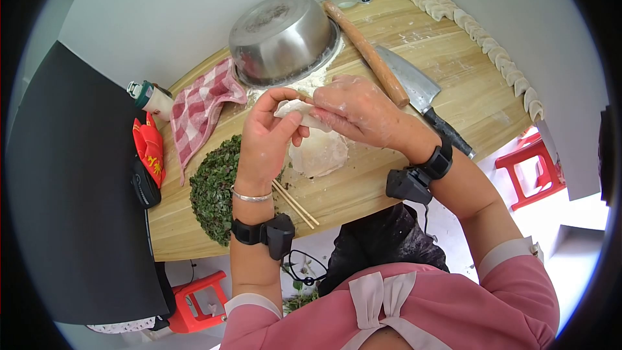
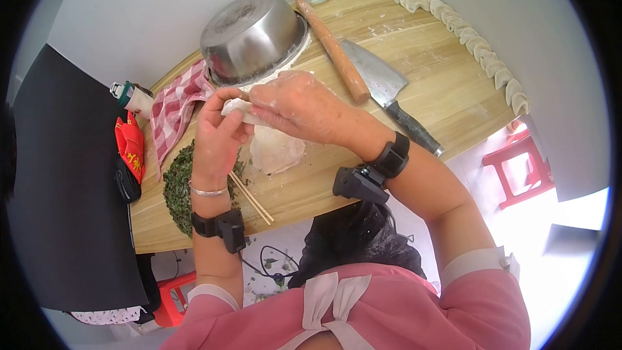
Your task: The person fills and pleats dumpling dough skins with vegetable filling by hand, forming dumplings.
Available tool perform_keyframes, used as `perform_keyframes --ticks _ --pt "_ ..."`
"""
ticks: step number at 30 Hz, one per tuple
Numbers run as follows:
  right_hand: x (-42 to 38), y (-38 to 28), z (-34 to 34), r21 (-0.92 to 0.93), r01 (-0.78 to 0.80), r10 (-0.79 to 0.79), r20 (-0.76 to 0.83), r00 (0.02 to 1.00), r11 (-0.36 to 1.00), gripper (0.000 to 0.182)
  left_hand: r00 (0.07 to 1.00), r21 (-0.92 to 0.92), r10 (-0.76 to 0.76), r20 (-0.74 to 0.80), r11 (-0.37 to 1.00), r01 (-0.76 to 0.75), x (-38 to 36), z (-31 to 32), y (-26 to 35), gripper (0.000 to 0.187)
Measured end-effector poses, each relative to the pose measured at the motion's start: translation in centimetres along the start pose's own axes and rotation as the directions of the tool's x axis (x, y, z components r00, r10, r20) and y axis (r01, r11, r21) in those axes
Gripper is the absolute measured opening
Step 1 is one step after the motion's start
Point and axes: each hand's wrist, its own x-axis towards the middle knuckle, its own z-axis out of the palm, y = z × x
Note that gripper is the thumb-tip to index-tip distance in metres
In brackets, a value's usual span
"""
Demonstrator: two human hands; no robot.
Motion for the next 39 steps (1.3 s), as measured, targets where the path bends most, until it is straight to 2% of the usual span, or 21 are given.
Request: perform_keyframes --ticks 2,4,5,7,9,12,16,19,22,26,28,32,34,37,39 --pt "0.0 0.0 -0.2 -0.037 0.015 -0.016 -0.014 1.0 0.999 0.018 1.0 -0.01 0.0 0.018 1.0 0.0 0.0 -0.3 -0.1 0.019" --pt "-0.1 0.0 -0.6 -0.05 0.022 -0.017 0.087 0.996 0.999 0.021 0.999 -0.018 0.0 0.038 1.0 0.001 0.1 -0.4 -0.3 0.019" --pt "-0.1 -0.1 -0.7 -0.051 0.021 -0.017 0.085 0.996 0.998 0.021 0.999 -0.031 0.017 0.036 0.999 -0.016 0.1 -0.5 -0.5 0.018" --pt "0.1 -0.6 -1.0 0.003 0.037 -0.038 0.064 0.997 0.999 0.023 0.999 -0.044 0.034 0.036 0.999 -0.032 0.1 -0.4 -0.5 0.017" --pt "0.1 -0.5 -0.9 -0.017 0.021 -0.02 0.064 0.998 1.0 0.022 0.995 0.028 0.032 0.095 0.999 -0.035 0.0 -0.4 -0.1 0.018" --pt "0.1 -0.4 -0.6 -0.037 0.015 -0.013 0.058 0.998 0.999 0.02 0.998 0.107 0.013 0.069 0.994 -0.02 -0.2 -0.4 -0.2 0.02" --pt "0.0 0.0 -0.2 -0.051 0.064 -0.065 -0.004 0.998 0.997 0.017 0.995 0.078 0.039 0.09 0.996 -0.047 0.0 -0.2 -0.1 0.024" --pt "0.1 -0.3 -0.3 -0.067 0.091 -0.096 -0.075 0.993 0.994 0.018 0.992 0.021 -0.008 0.122 1.0 0.006 0.0 0.3 0.2 0.026" --pt "0.0 -0.2 -0.4 -0.087 0.13 -0.137 -0.073 0.988 0.988 0.02 0.991 0.011 -0.021 0.135 1.0 0.02 0.1 0.0 -0.3 0.026" --pt "0.1 -0.4 -0.9 -0.037 0.097 -0.097 -0.004 0.995 0.995 0.019 0.993 0.036 -0.011 0.121 0.999 0.007 0.1 -0.3 -0.4 0.025" --pt "0.1 -0.6 -1.1 -0.091 0.033 -0.029 0.05 0.998 0.995 0.018 0.992 0.044 -0.008 0.127 0.999 0.002 0.2 -0.4 -0.6 0.026" --pt "0.1 -0.3 -0.7 -0.091 0.006 -0.001 0.051 0.999 0.996 0.017 0.992 0.132 0.013 0.124 0.991 -0.029 0.2 -0.5 -0.7 0.025" --pt "0.0 0.3 0.0 -0.1 0.03 -0.031 -0.006 1.0 0.995 0.017 0.994 0.177 0.001 0.109 0.984 -0.02 0.1 -0.4 -0.8 0.025" --pt "0.1 0.3 0.1 -0.087 0.063 -0.07 -0.075 0.995 0.994 0.019 0.991 0.159 0.094 0.092 0.981 -0.108 0.0 0.2 -1.1 0.026" --pt "0.0 0.2 0.2 -0.065 0.057 -0.063 -0.088 0.994 0.996 0.023 0.986 -0.09 0.042 0.164 0.996 -0.028 0.0 0.6 -1.1 0.024"
